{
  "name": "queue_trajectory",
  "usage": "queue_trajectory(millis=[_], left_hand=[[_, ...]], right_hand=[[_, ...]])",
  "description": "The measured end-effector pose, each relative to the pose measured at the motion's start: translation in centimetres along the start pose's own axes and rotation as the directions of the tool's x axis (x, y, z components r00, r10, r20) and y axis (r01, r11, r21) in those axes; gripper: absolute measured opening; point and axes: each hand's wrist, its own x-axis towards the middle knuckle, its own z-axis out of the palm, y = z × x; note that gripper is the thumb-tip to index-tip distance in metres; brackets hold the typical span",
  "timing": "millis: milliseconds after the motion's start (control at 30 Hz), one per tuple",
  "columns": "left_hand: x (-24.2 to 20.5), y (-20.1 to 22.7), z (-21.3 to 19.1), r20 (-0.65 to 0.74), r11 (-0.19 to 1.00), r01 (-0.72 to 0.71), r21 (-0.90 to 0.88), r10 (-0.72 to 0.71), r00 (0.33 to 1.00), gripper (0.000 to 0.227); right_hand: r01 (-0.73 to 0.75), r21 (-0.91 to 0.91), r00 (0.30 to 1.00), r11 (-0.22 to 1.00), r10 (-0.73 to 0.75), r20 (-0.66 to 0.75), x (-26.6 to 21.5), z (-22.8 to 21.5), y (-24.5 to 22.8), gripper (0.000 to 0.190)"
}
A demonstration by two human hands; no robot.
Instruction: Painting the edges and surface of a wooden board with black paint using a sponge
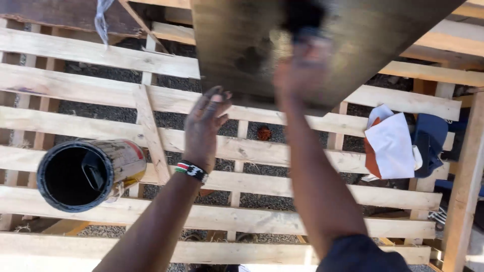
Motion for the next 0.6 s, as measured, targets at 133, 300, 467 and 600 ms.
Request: queue_trajectory(millis=[133, 300, 467, 600], left_hand=[[0.4, -1.2, 0.0, -0.197, 0.999, 0.015, -0.035, -0.022, 0.980, 0.047], [-0.7, -2.1, 0.5, -0.172, 1.000, 0.025, 0.013, -0.023, 0.985, 0.043], [-1.9, -3.3, -3.0, -0.047, 0.999, -0.046, 0.023, 0.047, 0.998, 0.053], [-1.7, -6.9, -7.7, -0.198, 0.995, -0.005, -0.099, -0.015, 0.980, 0.046]], right_hand=[[0.166, -0.930, 0.343, -0.327, -0.865, 0.365, 0.8, 16.6, 4.0, 0.016], [-0.106, -0.730, 0.472, -0.675, -0.681, 0.561, -7.2, 5.4, -0.7, 0.030], [0.558, -0.696, 0.017, 0.451, -0.845, -0.535, -0.9, -4.5, 4.3, 0.086], [-0.059, -0.929, 0.087, 0.366, -0.925, -0.371, 1.0, 14.8, 13.5, 0.031]])
